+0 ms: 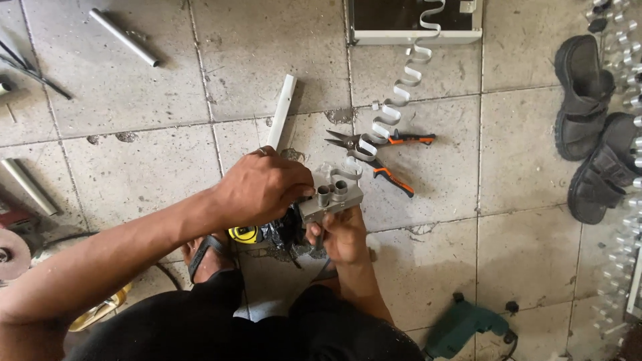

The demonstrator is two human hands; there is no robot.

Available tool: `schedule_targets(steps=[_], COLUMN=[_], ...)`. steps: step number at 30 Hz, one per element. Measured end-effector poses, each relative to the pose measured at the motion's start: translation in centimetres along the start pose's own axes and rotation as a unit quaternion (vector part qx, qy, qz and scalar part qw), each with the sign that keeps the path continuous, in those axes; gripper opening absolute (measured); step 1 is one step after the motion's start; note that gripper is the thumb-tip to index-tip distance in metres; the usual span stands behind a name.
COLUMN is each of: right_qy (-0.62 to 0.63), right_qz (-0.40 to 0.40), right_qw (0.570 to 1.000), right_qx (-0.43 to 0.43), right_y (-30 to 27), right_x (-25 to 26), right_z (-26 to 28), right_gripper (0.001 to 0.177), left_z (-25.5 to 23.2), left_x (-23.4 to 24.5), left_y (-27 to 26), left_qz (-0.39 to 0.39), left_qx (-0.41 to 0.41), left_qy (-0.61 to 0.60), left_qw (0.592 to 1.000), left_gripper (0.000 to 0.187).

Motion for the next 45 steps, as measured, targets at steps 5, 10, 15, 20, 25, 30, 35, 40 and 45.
schedule_targets(steps=[5,10,15,20,25,30,35,40,45], right_qy=[-0.060,-0.104,-0.217,-0.325,-0.371,-0.432,-0.487,-0.569,-0.538], right_qz=[-0.039,-0.059,-0.059,-0.112,-0.139,-0.207,-0.224,-0.226,-0.246], right_qw=[0.997,0.990,0.965,0.922,0.899,0.861,0.826,0.766,0.791], right_qx=[0.040,0.078,0.137,0.179,0.183,0.169,0.174,0.195,0.153], right_y=[-0.5,-0.2,0.4,0.4,-0.1,-0.2,-0.4,-0.3,0.1], right_x=[3.3,1.9,1.3,0.1,1.4,2.8,1.8,2.0,0.4], right_z=[-1.3,-1.3,-1.0,0.1,-1.2,-1.6,-0.8,-1.1,-0.6], right_gripper=[0.026,0.021,0.021,0.020,0.032,0.032,0.044,0.042,0.050], left_z=[-1.5,-2.6,-0.8,0.8,1.6,2.2,3.2,4.1,4.9], left_x=[-0.2,-0.1,-1.7,-3.6,-4.3,-5.0,-5.7,-6.5,-7.7], left_y=[-0.7,-0.7,-1.1,-1.4,-2.0,-2.1,-2.4,-2.8,-3.0], left_qz=[0.092,0.168,0.199,0.204,0.219,0.197,0.222,0.263,0.265], left_qx=[0.023,0.055,0.134,0.153,0.133,0.165,0.210,0.280,0.304], left_qy=[0.039,0.110,0.193,0.250,0.291,0.264,0.259,0.191,0.143], left_qw=[0.995,0.978,0.951,0.934,0.922,0.930,0.917,0.903,0.904], left_gripper=[0.022,0.031,0.035,0.033,0.037,0.032,0.031,0.030,0.026])
Point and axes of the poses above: each hand's wrist, its own y-axis towards the middle knuckle, its own x-axis out of the back of the hand, z = x × y, the point moved 7 cm from there along y, towards the middle knuckle, and after that the axes turned 12 degrees about -z, right-handed, at the moved point
